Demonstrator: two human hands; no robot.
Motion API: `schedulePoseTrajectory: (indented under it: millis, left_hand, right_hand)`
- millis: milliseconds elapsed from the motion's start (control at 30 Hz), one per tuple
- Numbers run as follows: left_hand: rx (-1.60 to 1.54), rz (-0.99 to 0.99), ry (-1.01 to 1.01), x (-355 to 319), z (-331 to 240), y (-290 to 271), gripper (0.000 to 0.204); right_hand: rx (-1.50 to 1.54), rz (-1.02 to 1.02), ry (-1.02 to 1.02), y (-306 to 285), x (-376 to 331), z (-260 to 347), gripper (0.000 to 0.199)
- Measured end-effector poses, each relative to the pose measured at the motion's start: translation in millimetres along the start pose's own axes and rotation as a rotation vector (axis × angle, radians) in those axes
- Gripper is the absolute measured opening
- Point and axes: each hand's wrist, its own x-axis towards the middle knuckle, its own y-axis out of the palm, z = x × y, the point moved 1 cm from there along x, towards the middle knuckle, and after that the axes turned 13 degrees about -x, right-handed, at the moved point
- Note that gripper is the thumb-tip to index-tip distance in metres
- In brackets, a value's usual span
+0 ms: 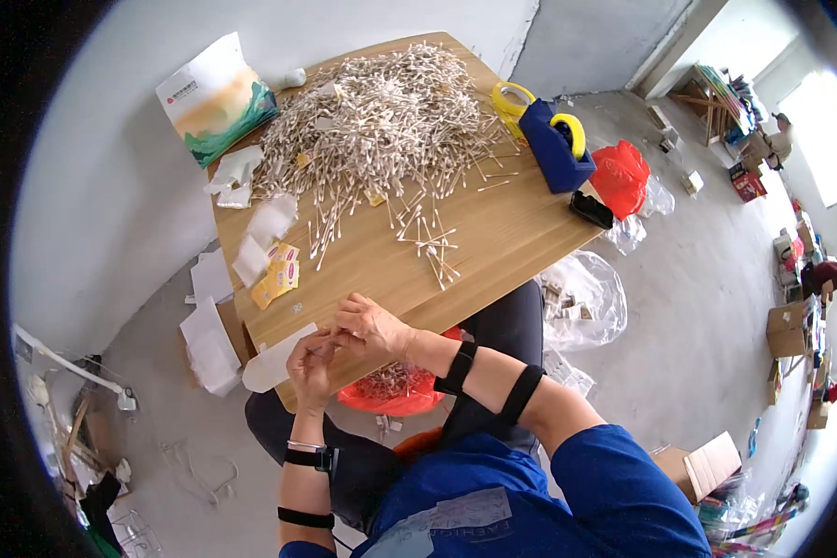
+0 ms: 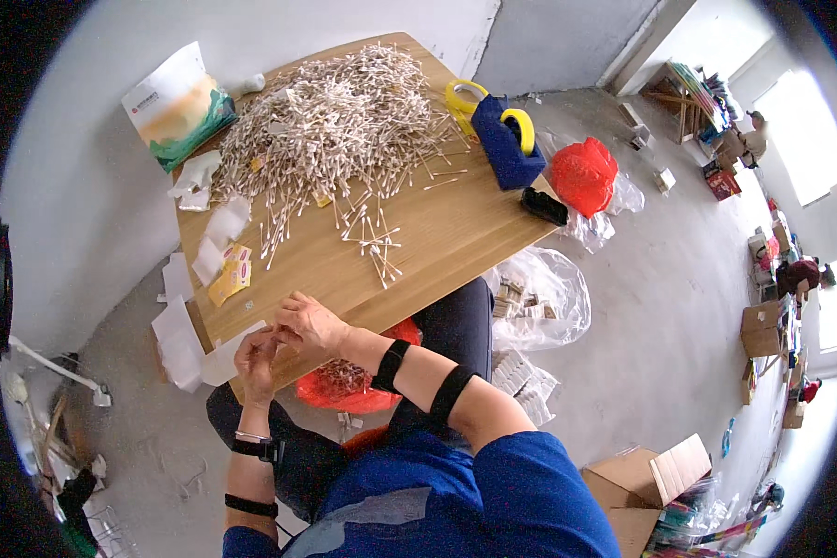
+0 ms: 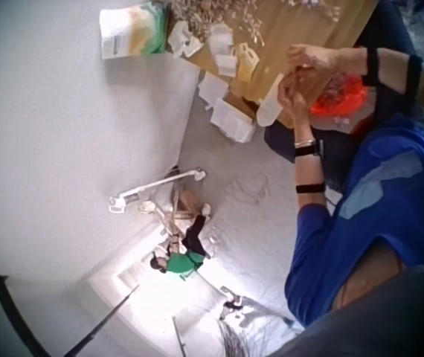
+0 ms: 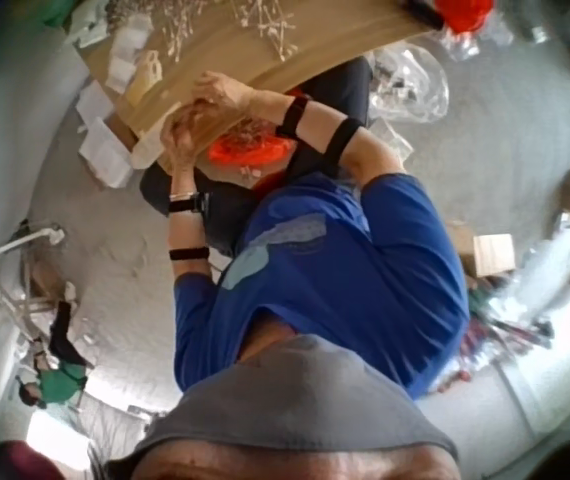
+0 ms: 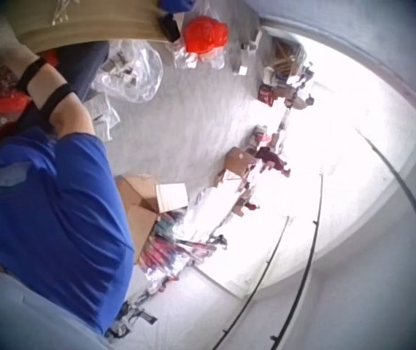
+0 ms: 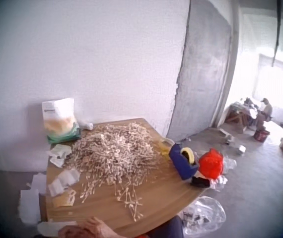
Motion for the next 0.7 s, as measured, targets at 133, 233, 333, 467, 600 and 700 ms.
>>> schedulePoseTrajectory:
  millis: [133,233,333,467,600,700]
  left_hand:
    - [-0.154,-0.048,-0.081,-2,7,1,0.01]
    - [-0.343,-0.087,-0.152,-3,14,1,0.006]
    - [-0.47,-0.117,-0.171,-5,24,2,0.007]
    - [-0.522,-0.109,-0.169,-2,15,12,0.006]
    - [-0.55,-0.095,-0.197,-1,15,9,0.008]
    - [-0.458,-0.133,-0.204,1,6,14,0.009]
  right_hand:
    - [0.111,0.043,0.074,5,1,-8,0.009]
    - [0.218,0.106,0.136,3,2,-8,0.009]
    - [0.312,0.161,0.27,-1,-1,-9,0.01]
    - [0.408,0.213,0.429,-5,1,-1,0.01]
    - [0.408,0.215,0.403,-4,2,-4,0.011]
    - [0.334,0.197,0.404,-5,2,-1,0.01]
